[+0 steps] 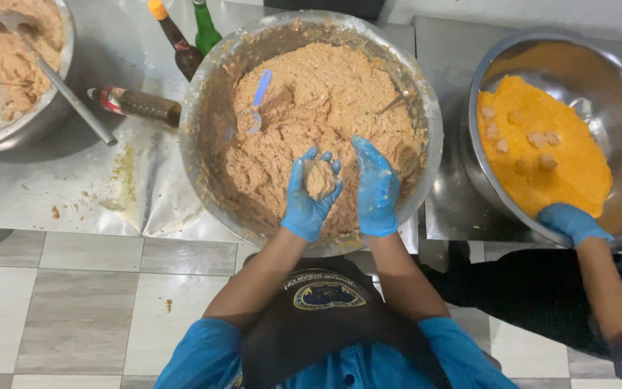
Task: The person scoops portions of minced food batter from a large metal bowl, rolls and shapes each portion into a ball between their gloved hands, and places the finished balls into a second bowl filled with orange coating. A coworker alongside handles balls in the coating bowl.
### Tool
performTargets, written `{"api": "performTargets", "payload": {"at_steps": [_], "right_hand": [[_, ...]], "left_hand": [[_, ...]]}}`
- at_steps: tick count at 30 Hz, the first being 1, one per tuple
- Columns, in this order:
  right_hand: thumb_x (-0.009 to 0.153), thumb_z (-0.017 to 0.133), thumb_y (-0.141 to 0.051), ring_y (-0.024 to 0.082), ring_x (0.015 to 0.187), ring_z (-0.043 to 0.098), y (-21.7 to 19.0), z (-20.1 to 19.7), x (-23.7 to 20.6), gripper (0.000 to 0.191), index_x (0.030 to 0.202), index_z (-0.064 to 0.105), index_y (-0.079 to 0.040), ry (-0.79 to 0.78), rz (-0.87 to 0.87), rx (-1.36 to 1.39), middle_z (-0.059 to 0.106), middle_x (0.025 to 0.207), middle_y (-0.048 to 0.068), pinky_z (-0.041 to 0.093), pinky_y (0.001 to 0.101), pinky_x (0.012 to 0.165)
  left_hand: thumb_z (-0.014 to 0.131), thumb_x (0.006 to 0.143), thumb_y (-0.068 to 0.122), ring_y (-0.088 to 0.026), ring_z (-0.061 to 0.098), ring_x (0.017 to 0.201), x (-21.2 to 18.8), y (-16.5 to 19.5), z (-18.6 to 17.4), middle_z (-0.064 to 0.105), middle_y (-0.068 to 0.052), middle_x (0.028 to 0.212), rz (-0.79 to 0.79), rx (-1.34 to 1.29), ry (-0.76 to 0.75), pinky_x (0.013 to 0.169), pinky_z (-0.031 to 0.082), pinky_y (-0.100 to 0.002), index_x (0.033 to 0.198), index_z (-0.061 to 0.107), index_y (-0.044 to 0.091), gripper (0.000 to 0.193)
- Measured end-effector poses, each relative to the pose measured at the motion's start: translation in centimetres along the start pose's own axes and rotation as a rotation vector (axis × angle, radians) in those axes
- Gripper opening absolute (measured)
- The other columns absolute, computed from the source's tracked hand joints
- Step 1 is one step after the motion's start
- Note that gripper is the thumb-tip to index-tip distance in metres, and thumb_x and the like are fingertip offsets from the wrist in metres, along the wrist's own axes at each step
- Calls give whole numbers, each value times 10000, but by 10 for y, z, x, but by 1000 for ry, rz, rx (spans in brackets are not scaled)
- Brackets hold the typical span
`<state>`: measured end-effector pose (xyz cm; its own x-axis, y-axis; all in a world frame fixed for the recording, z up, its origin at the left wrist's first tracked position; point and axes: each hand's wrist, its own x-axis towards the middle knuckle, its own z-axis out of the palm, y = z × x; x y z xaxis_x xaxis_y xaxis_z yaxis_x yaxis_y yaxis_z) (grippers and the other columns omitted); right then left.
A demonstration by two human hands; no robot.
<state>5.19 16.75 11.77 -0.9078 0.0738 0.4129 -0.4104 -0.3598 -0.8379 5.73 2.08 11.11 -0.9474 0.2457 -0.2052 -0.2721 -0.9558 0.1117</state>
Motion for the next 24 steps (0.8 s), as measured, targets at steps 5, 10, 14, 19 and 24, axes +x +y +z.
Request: {"api": "performTargets", "payload": {"at_steps": [5, 10, 14, 19, 24], "right_hand": [[1063, 529, -551, 333, 1485, 464, 14, -23, -13, 681, 1454, 549, 7, 66, 118, 184, 550, 1514, 183, 246, 491, 1334], [1076, 483, -549, 329, 1487, 458, 21, -41, -20, 634, 1421, 579, -27, 89, 208, 199, 567, 1512, 159, 247, 483, 1324], [1101, 457, -543, 350, 1478, 471, 22, -44, -21, 630, 1429, 591, -23, 60, 174, 200, 578, 1492, 151, 258, 508, 1336], [1108, 413, -536, 367, 1483, 469, 23, -46, -22, 628, 1424, 584, -21, 64, 200, 221, 588, 1484, 152, 253, 512, 1335], [1114, 382, -531, 369, 1473, 469, 27, -52, -20, 645, 1430, 581, -5, 108, 210, 256, 587, 1479, 154, 260, 517, 1326]], "left_hand": [[703, 931, 204, -156, 657, 1090, -11, -1, -13, 653, -9, 1246, 47, 335, 114, 856, 569, -341, 1376, 527, 220, 479], [764, 885, 34, -119, 624, 977, -12, -19, -26, 630, -7, 1080, 184, 442, 71, 823, 529, -279, 1324, 575, 100, 483], [791, 853, 23, -103, 627, 958, -12, -26, -31, 647, 9, 1050, 232, 523, 60, 829, 530, -265, 1213, 615, 77, 404], [805, 831, 79, -97, 627, 907, -16, -25, -34, 672, 19, 1006, 169, 598, 107, 801, 524, -268, 1140, 674, 87, 336], [807, 843, 98, -108, 638, 908, -12, -26, -40, 692, 8, 988, 160, 584, 90, 815, 529, -268, 1071, 705, 75, 251]]}}
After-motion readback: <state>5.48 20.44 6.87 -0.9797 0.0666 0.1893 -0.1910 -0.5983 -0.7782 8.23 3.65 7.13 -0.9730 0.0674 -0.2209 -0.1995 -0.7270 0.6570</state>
